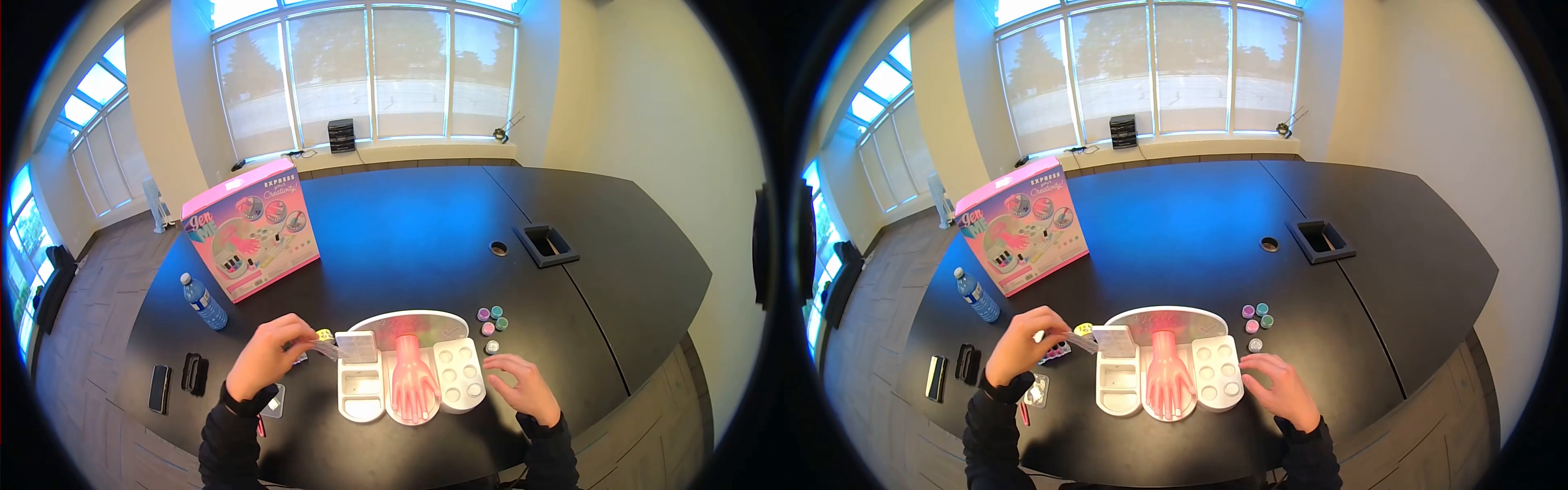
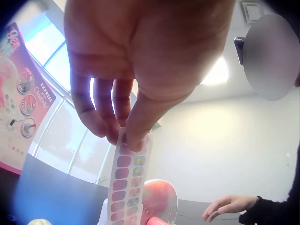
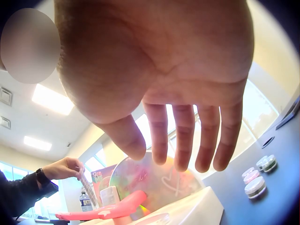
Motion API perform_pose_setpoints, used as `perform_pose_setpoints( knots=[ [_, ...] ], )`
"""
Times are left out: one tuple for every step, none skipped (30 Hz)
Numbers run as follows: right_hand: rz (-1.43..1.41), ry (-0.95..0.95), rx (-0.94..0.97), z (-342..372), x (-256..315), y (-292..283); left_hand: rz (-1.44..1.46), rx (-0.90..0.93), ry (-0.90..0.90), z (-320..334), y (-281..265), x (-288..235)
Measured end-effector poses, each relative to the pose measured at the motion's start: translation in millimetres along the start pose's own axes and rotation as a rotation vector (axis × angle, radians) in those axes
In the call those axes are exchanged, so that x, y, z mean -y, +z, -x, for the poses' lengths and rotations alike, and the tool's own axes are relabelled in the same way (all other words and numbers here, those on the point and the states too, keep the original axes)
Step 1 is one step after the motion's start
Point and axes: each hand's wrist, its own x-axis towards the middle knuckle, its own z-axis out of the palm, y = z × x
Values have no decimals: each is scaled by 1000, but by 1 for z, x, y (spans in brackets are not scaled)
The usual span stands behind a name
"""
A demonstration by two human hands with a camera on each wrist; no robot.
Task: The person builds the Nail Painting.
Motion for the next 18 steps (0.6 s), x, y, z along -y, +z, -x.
perform_pose_setpoints(
  knots=[
    [-4,-4,3,0,0,0,4,4,22,-2,8,2],
    [-9,-8,5,0,0,0,5,27,11,-4,13,1],
    [-7,-9,5,0,0,0,6,26,12,-5,19,1],
    [-6,-11,5,0,0,-1,-7,36,29,-7,25,3],
    [-6,-12,4,1,-1,-1,-20,46,47,-8,31,6],
    [-4,-11,3,1,-1,-2,-25,46,53,-7,37,12],
    [-1,-5,1,2,-1,-2,-24,47,55,-7,40,13],
    [3,0,0,3,-1,-3,-57,43,56,-8,43,13],
    [4,0,0,3,-2,-3,-90,39,57,-8,46,13],
    [1,1,1,3,-2,-4,-90,39,58,-8,50,14],
    [-2,2,3,3,-3,-4,-123,24,78,-8,54,15],
    [-2,2,2,3,-2,-4,-156,9,99,-8,57,16],
    [-3,1,1,2,-2,-4,-157,9,99,-8,60,15],
    [-4,0,0,2,-2,-4,-185,-4,110,-8,63,14],
    [-5,-1,0,1,-1,-4,-213,-17,122,-8,66,14],
    [-1,-10,1,0,-1,-3,-214,-17,122,-8,68,15],
    [3,-19,3,-1,-1,-3,-240,-20,138,-8,71,18],
    [2,-20,4,-2,0,-2,-266,-24,155,-7,74,20]
  ],
)
